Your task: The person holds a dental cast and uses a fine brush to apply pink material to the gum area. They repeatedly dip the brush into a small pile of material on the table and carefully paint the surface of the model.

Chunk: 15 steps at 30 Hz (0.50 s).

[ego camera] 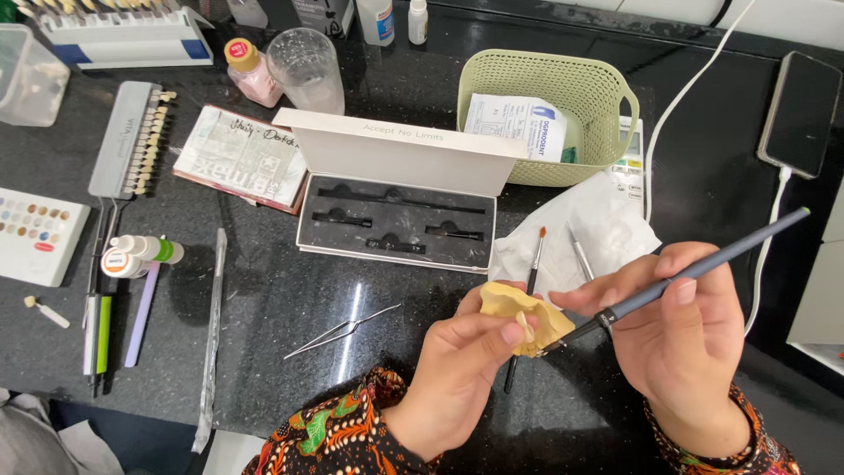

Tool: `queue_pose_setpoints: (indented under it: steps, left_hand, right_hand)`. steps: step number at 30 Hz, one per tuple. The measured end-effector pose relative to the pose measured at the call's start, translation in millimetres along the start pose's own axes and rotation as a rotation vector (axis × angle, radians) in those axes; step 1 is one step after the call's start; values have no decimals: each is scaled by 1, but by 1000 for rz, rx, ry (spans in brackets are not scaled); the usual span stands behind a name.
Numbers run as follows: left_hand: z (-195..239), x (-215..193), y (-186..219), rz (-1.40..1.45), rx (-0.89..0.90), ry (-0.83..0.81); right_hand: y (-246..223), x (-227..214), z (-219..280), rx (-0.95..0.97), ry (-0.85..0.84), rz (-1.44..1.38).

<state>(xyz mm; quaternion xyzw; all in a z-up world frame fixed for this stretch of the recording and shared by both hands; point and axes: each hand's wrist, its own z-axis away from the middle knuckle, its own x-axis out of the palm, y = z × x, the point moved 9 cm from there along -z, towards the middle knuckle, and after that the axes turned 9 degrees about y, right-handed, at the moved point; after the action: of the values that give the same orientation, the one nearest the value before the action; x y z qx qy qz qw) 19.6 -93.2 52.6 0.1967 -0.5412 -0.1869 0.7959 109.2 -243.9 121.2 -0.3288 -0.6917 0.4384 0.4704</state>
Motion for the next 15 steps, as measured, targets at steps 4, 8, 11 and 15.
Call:
queue_pose_setpoints:
  steps: [4, 8, 11, 15]
  left_hand:
    - [2, -7, 1, 0, 23, 91]
    - [7, -7, 11, -47, 146, 102]
    - [11, -8, 14, -67, 177, 107]
    - [12, -11, 13, -85, 169, 133]
  right_hand:
    - [6, 1, 0, -21, -22, 41]
    - [15, -3, 1, 13, -12, 13]
    - [20, -7, 3, 54, 2, -30]
    - [24, -7, 4, 73, -6, -43]
